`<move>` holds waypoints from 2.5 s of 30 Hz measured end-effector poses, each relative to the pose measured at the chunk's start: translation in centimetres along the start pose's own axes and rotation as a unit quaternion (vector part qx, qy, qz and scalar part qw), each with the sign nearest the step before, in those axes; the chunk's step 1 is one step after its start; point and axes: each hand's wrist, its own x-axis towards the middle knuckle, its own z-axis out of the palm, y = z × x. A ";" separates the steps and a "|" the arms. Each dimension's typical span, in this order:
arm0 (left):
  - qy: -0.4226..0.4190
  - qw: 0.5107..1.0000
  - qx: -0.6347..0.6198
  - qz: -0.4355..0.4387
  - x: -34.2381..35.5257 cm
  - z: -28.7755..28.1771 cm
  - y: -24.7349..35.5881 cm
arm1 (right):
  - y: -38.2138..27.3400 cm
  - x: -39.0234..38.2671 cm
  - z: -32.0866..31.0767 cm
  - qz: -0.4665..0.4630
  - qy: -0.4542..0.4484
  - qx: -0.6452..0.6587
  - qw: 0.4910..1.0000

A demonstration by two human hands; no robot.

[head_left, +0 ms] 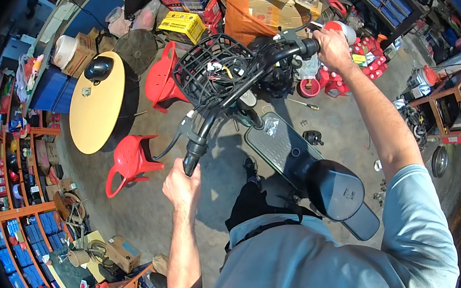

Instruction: Repairing or maintaining components of an electric scooter.

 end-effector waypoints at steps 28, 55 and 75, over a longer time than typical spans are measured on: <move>0.071 0.993 0.011 0.094 1.6 0.6 2.4 | 2.4 -27.9 2.1 0.236 0.005 0.205 0.950; 0.092 0.984 0.075 0.136 4.4 1.1 -2.3 | -12.8 -58.1 9.3 0.704 -0.049 0.511 0.491; -0.024 0.976 -0.031 0.212 7.4 2.3 -4.1 | -13.5 -57.4 8.2 0.738 0.051 0.464 0.488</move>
